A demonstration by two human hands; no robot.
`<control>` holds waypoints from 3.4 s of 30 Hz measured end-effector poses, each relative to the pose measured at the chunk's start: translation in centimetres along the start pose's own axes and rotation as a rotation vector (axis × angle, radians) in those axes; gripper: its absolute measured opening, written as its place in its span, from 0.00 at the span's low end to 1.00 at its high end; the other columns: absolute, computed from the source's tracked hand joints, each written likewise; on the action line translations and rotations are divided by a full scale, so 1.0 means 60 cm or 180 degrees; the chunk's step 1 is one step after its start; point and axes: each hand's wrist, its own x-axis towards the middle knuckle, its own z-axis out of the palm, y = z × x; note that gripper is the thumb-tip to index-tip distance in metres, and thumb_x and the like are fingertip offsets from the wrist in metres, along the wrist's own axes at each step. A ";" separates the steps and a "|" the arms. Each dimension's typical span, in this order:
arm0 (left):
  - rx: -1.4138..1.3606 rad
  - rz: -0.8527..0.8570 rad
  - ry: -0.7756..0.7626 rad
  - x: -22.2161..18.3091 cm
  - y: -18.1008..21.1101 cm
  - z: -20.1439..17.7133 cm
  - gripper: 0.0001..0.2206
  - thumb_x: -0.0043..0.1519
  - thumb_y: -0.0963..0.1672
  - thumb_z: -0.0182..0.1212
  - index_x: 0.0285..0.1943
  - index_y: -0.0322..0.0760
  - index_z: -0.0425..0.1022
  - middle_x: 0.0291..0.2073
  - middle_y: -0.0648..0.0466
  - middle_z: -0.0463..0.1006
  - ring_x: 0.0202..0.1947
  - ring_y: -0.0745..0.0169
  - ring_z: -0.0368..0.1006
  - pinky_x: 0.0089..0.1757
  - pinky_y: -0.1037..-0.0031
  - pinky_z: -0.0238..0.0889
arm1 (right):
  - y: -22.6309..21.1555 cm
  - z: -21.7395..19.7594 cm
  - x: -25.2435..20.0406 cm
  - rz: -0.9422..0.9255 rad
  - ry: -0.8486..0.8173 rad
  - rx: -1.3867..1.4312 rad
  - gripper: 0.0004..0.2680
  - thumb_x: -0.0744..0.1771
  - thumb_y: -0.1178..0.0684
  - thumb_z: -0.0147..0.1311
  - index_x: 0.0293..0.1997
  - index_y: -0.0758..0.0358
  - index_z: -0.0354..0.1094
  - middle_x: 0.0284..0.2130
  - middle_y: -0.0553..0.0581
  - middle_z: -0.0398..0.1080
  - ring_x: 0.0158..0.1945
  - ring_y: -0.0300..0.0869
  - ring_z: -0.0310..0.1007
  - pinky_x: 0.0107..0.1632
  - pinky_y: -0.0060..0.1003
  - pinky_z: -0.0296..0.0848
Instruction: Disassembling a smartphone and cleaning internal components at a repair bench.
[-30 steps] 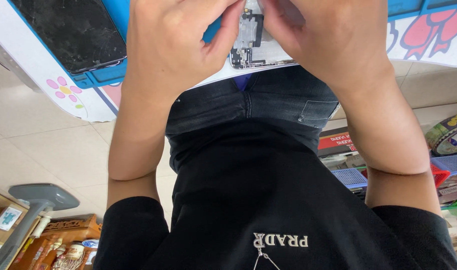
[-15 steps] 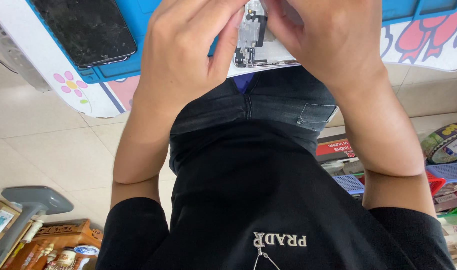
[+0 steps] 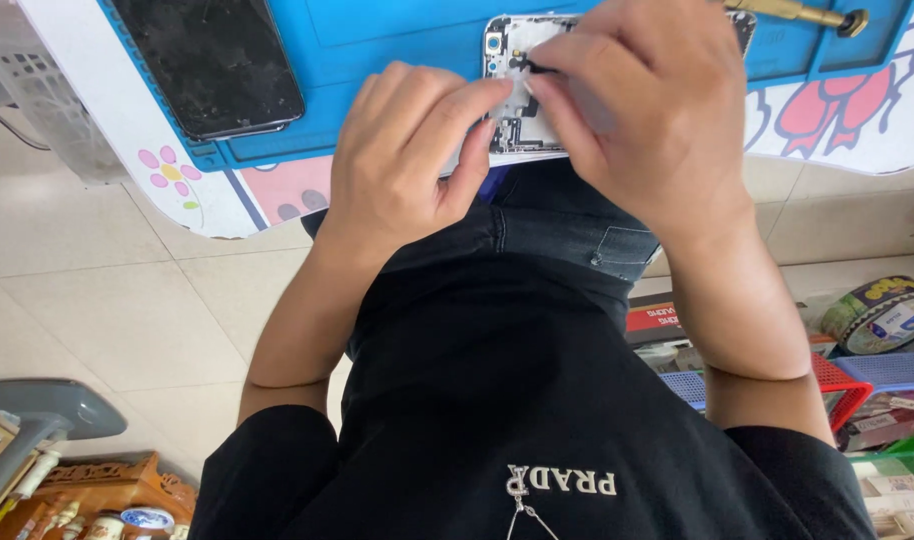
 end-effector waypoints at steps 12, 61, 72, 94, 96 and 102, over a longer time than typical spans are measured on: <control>0.0120 -0.0254 0.0235 0.013 0.017 -0.002 0.11 0.61 0.36 0.66 0.51 0.34 0.78 0.36 0.54 0.73 0.38 0.56 0.71 0.39 0.65 0.60 | -0.040 0.013 0.033 0.0479 0.0113 -0.0214 0.05 0.69 0.58 0.66 0.46 0.60 0.72 0.41 0.53 0.69 0.43 0.49 0.67 0.47 0.43 0.66; -0.0169 -0.0593 0.0433 0.006 0.017 -0.007 0.09 0.62 0.37 0.64 0.50 0.33 0.77 0.40 0.51 0.73 0.41 0.53 0.72 0.43 0.66 0.68 | -0.050 0.013 0.045 -0.0160 0.0005 -0.0449 0.06 0.67 0.57 0.66 0.46 0.57 0.75 0.45 0.49 0.69 0.45 0.45 0.67 0.47 0.40 0.67; -0.0124 -0.0553 0.0448 0.005 0.016 -0.007 0.09 0.63 0.37 0.65 0.51 0.35 0.77 0.40 0.52 0.73 0.42 0.53 0.72 0.43 0.66 0.69 | -0.042 0.016 0.029 -0.0173 0.0035 -0.0337 0.08 0.68 0.54 0.68 0.52 0.53 0.78 0.49 0.47 0.71 0.47 0.45 0.67 0.50 0.41 0.66; 0.0021 -0.0497 0.0382 0.000 0.011 0.001 0.12 0.62 0.37 0.66 0.55 0.35 0.80 0.40 0.54 0.73 0.40 0.57 0.71 0.42 0.69 0.68 | -0.038 -0.003 0.023 -0.0364 -0.0430 -0.0620 0.08 0.70 0.50 0.64 0.54 0.56 0.74 0.53 0.49 0.70 0.58 0.44 0.69 0.57 0.41 0.65; -0.0026 -0.0493 0.0386 0.000 0.010 0.001 0.12 0.61 0.36 0.66 0.54 0.35 0.80 0.40 0.54 0.73 0.40 0.57 0.71 0.42 0.69 0.68 | -0.035 0.000 0.021 -0.0407 -0.0391 -0.0641 0.09 0.70 0.50 0.65 0.54 0.56 0.74 0.57 0.49 0.71 0.57 0.44 0.69 0.58 0.41 0.66; -0.0010 -0.0491 0.0396 0.000 0.012 0.001 0.12 0.61 0.36 0.67 0.54 0.35 0.81 0.39 0.55 0.73 0.40 0.58 0.70 0.42 0.69 0.68 | -0.033 0.003 0.019 -0.0452 -0.0373 -0.0743 0.09 0.70 0.50 0.65 0.55 0.55 0.75 0.56 0.48 0.71 0.57 0.43 0.69 0.58 0.41 0.66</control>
